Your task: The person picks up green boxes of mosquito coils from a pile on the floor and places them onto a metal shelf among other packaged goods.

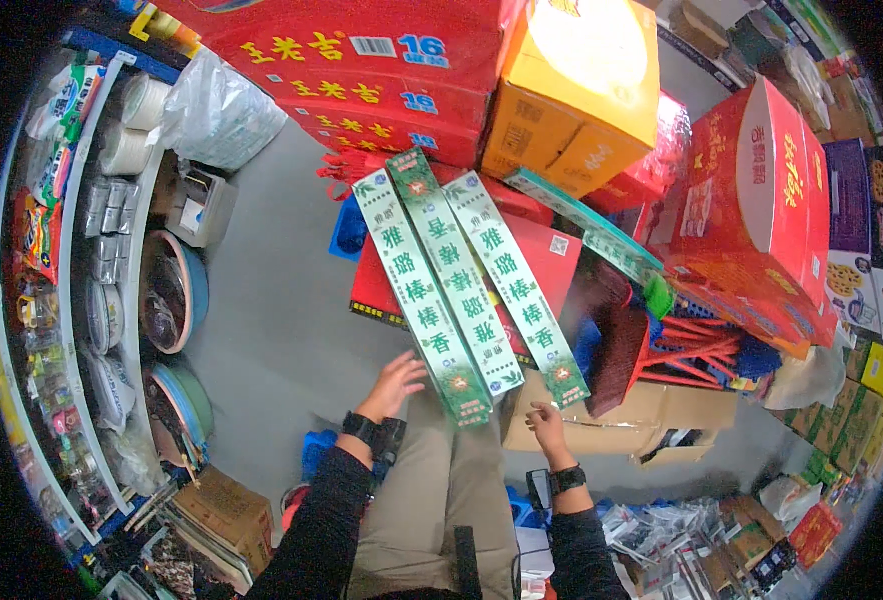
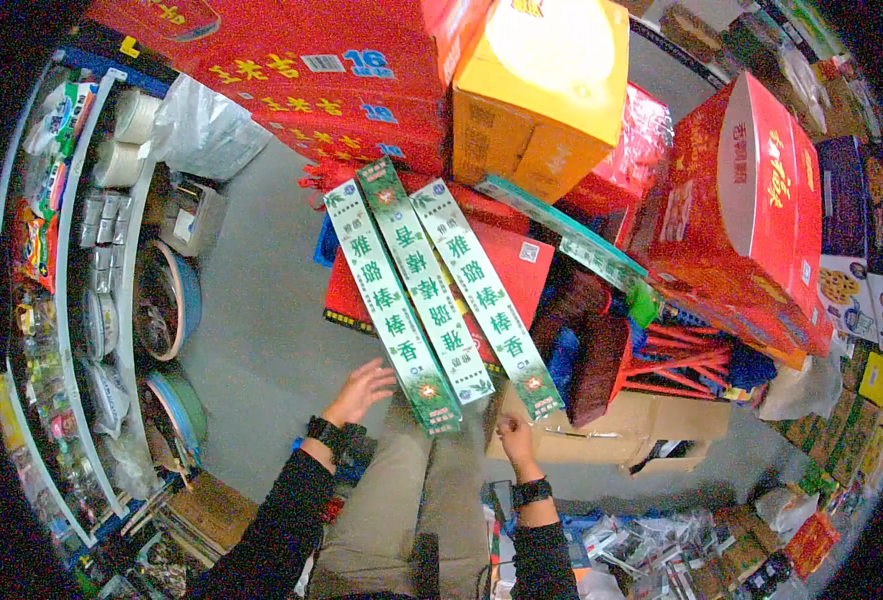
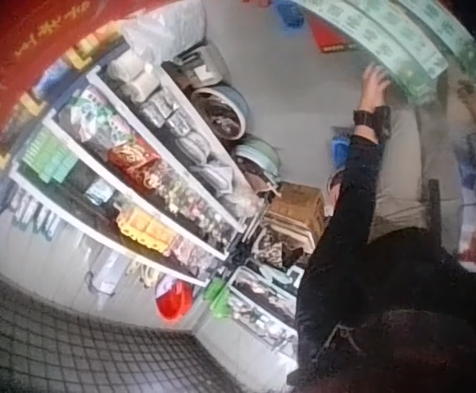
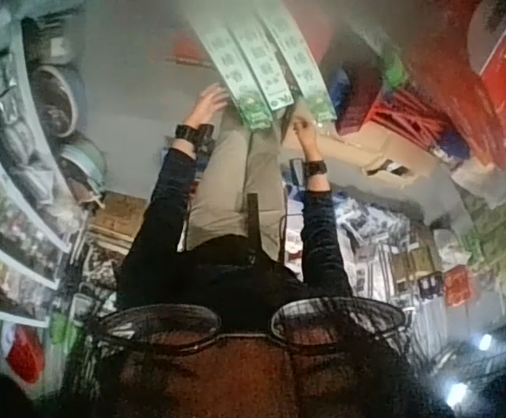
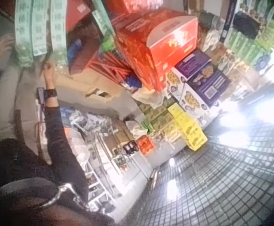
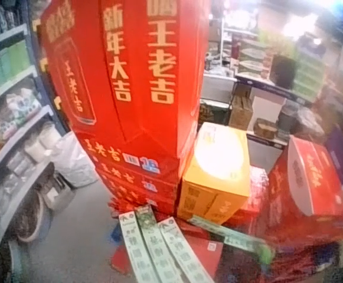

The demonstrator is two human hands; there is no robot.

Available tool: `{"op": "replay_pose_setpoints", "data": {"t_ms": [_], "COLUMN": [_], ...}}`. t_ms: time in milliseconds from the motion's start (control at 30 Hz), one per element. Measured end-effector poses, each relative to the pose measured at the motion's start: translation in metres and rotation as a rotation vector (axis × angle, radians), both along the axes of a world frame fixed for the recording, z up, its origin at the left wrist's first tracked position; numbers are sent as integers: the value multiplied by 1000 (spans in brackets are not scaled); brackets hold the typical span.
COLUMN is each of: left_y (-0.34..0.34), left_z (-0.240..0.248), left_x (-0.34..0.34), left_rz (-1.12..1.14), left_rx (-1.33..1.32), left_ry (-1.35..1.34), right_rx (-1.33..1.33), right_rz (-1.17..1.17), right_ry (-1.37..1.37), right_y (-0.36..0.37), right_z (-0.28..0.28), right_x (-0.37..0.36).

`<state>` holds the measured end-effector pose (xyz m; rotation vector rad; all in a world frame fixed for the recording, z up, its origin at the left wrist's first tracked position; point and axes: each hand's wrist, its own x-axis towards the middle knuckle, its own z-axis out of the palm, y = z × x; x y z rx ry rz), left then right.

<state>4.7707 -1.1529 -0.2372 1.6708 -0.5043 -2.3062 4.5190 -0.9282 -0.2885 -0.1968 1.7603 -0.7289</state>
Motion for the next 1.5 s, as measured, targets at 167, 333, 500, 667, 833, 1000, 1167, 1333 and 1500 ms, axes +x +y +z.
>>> {"op": "replay_pose_setpoints", "data": {"t_ms": [167, 333, 500, 667, 833, 1000, 1167, 1333, 1500], "left_y": [-1, -6, 5, 16, 18, -1, 10, 32, 41], "left_z": [-8, -20, -28, -26, -4, 10, 10, -9, -39], "left_x": [-2, -6, -16, -18, -12, -9, -46, -117, -169], "left_rz": [-166, -124, -153, -194, -167, 78, -46, -61, -61], "left_rx": [-72, -121, -91, -95, -101, -70, -145, -96, -99], "left_ry": [-186, -191, -181, -159, -81, 86, 188, 161, 157], "right_rx": [168, -17, 75, 46, -83, -114, -120, -157, -202], "right_rz": [95, 92, 208, 300, 166, 29, -193, -373, -468], "right_ry": [71, 15, 48, 186, -100, -176, -162, -66, -88], "right_y": [-13, -27, -43, -52, -56, -38, -6, 7, 7], "right_z": [-7, -4, -4, 3, 30, 49, 63, 71, 54], "right_x": [20, 61, 78, 79, 79, 78, 46, -26, -73]}}
